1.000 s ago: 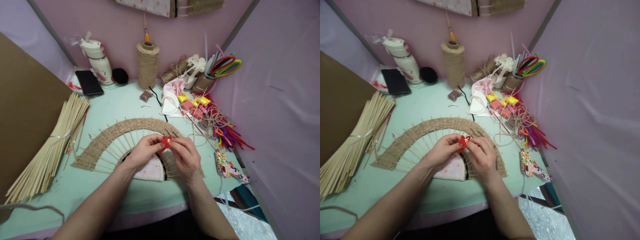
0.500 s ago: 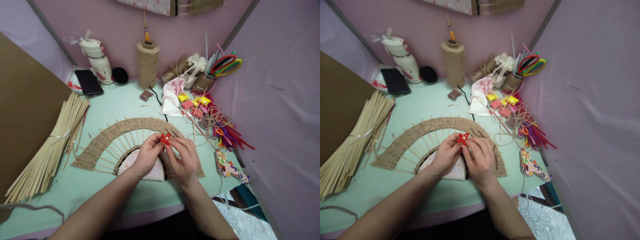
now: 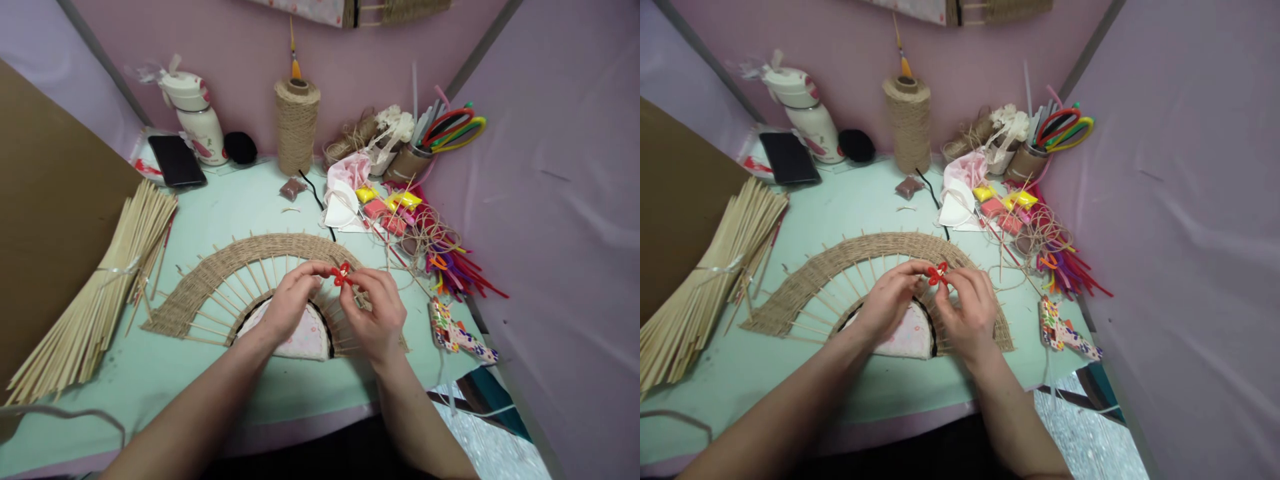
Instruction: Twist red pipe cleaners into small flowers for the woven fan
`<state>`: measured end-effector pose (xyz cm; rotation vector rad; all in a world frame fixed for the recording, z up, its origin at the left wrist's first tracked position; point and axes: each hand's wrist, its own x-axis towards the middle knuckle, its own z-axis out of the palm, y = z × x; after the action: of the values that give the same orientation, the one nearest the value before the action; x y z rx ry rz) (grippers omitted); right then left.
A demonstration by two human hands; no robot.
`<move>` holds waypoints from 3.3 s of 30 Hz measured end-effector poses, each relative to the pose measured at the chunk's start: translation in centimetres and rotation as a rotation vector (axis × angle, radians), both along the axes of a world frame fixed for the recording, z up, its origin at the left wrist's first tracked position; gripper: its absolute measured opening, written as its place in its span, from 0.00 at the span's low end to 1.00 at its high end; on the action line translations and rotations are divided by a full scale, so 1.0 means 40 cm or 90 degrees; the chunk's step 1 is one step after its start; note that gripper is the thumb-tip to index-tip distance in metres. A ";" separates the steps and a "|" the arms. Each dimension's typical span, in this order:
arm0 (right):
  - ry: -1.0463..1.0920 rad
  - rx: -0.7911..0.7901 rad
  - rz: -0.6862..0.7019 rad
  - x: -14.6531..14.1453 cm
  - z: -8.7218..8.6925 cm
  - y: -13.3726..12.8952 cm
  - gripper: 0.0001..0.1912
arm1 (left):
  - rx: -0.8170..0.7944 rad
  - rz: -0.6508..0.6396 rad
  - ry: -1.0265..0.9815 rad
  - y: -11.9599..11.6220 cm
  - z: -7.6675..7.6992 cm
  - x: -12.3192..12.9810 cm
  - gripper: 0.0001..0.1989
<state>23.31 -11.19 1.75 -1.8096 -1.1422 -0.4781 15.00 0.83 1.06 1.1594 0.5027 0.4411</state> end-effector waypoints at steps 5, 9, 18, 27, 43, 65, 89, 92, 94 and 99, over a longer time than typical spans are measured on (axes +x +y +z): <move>-0.021 -0.053 0.070 0.006 -0.003 -0.010 0.13 | -0.149 -0.080 0.037 0.017 0.015 -0.002 0.08; -0.007 -0.069 0.107 0.010 -0.008 -0.016 0.15 | -0.206 -0.107 0.046 0.019 0.024 -0.005 0.07; 0.058 -0.082 0.180 0.036 -0.012 -0.034 0.15 | -0.222 -0.166 0.077 0.024 0.027 -0.009 0.12; 0.044 -0.104 0.190 0.041 -0.006 -0.040 0.15 | -0.125 -0.142 0.068 0.012 0.006 -0.006 0.08; -0.078 -0.209 0.218 0.072 0.016 -0.046 0.09 | 0.067 -0.133 0.129 0.016 0.008 -0.006 0.09; 0.829 -0.079 0.144 0.028 0.006 0.006 0.11 | 0.281 -0.001 0.049 -0.007 -0.001 -0.009 0.07; 0.454 -0.144 0.027 -0.011 -0.007 0.034 0.07 | 0.036 0.065 0.128 -0.002 -0.006 0.004 0.06; 0.365 -0.138 -0.008 -0.025 -0.009 0.038 0.06 | 0.023 0.084 0.150 -0.005 -0.002 0.005 0.05; 0.463 -0.110 0.009 -0.021 -0.014 0.044 0.07 | 0.000 0.095 0.156 -0.006 0.000 0.007 0.05; 0.701 -0.088 0.091 0.011 -0.020 0.050 0.09 | -0.058 0.069 0.126 0.001 -0.003 0.010 0.07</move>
<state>23.76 -9.20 0.94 -1.6772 -0.5039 0.6510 15.41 0.88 0.93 1.0969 0.7527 0.3953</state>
